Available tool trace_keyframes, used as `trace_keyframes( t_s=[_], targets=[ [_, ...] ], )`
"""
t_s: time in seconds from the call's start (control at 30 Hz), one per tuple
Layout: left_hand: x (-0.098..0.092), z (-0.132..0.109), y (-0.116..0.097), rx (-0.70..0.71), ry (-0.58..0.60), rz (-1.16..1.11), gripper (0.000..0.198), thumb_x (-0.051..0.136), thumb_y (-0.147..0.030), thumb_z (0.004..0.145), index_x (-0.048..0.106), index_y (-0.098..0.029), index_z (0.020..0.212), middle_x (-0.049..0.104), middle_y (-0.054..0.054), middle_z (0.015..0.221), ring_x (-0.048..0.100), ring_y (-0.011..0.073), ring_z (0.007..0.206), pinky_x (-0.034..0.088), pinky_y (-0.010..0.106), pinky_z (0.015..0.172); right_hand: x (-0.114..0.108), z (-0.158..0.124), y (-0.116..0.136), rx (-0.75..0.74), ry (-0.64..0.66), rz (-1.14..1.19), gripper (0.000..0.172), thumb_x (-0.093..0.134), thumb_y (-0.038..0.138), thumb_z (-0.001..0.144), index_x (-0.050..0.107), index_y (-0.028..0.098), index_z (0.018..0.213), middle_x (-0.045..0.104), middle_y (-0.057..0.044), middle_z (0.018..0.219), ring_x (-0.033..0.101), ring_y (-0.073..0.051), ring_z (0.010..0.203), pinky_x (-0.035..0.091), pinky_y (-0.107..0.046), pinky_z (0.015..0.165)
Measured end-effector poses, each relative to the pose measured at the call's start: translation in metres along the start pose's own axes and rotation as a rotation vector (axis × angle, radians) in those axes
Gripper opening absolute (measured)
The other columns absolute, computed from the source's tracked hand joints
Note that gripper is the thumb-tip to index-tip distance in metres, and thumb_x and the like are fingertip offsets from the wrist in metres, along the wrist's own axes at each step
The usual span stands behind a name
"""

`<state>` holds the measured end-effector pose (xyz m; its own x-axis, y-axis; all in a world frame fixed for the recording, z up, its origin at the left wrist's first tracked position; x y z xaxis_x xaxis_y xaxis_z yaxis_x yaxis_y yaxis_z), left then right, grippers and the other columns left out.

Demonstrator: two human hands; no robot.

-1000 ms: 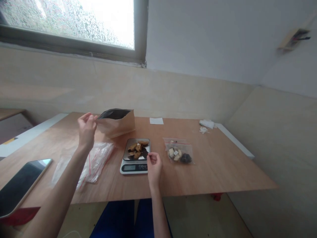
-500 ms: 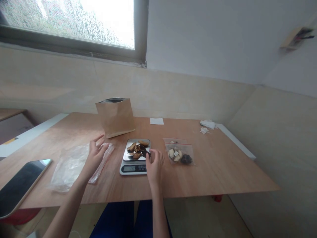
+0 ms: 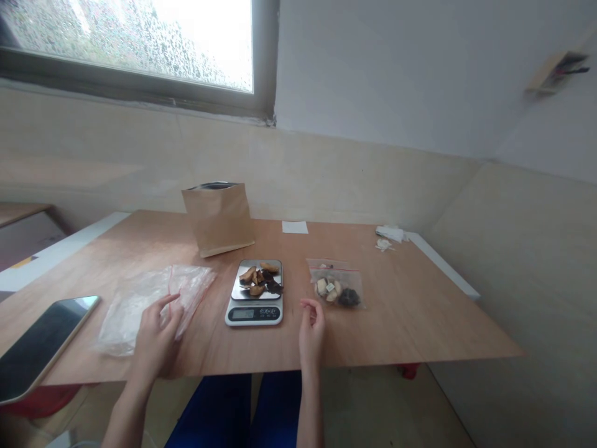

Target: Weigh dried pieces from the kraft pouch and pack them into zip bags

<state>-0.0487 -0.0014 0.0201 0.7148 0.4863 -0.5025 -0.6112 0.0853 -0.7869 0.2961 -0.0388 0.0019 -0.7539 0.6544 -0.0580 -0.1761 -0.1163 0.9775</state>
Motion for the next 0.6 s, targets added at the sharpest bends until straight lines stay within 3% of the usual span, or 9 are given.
trace_keyframes(
  t_s=[0.13,0.33,0.47,0.6],
  targets=[
    [0.011,-0.003,0.013,0.016,0.022,0.136,0.047,0.041,-0.048,0.071,0.053,-0.013,0.1,0.055,0.015,0.1,0.051,0.0304,0.099,0.041,0.047,0.089,-0.001,0.0,-0.003,0.006,0.031,-0.006,0.023,0.048,0.038,0.076,0.06,0.018,0.076,0.066,-0.007,0.078,0.059,-0.019,0.069,0.046,-0.031,0.064],
    [0.006,0.002,0.012,-0.026,-0.054,0.376,0.05,0.035,-0.048,0.078,0.055,-0.009,0.1,0.055,0.018,0.091,0.05,0.0334,0.093,0.041,0.048,0.082,0.006,-0.005,0.007,-0.055,0.123,-0.042,0.023,0.047,0.036,0.08,0.061,0.018,0.076,0.065,-0.005,0.074,0.059,-0.018,0.067,0.047,-0.03,0.064],
    [0.011,0.013,0.013,0.035,0.017,0.321,0.04,0.036,-0.044,0.078,0.059,-0.015,0.095,0.056,0.016,0.094,0.051,0.0325,0.094,0.039,0.049,0.082,0.017,-0.01,0.017,-0.092,0.221,-0.067,0.022,0.045,0.032,0.082,0.061,0.018,0.077,0.065,-0.005,0.075,0.059,-0.018,0.069,0.047,-0.029,0.065],
    [0.008,0.019,0.027,-0.045,-0.024,0.254,0.043,0.038,-0.046,0.076,0.059,-0.011,0.091,0.054,0.014,0.085,0.055,0.0266,0.078,0.044,0.043,0.078,0.03,-0.016,0.025,-0.121,0.31,-0.07,0.021,0.044,0.029,0.083,0.062,0.018,0.08,0.065,-0.005,0.078,0.06,-0.018,0.072,0.047,-0.027,0.065]
  ],
)
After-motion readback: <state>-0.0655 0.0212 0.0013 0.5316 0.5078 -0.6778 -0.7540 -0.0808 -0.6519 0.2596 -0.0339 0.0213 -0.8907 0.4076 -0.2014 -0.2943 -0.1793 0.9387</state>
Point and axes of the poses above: each hand's wrist, its own z-axis towards the middle knuckle, its own x-axis out of the palm, y = z × x, the point moved 7 cm from there along z, towards the middle knuckle
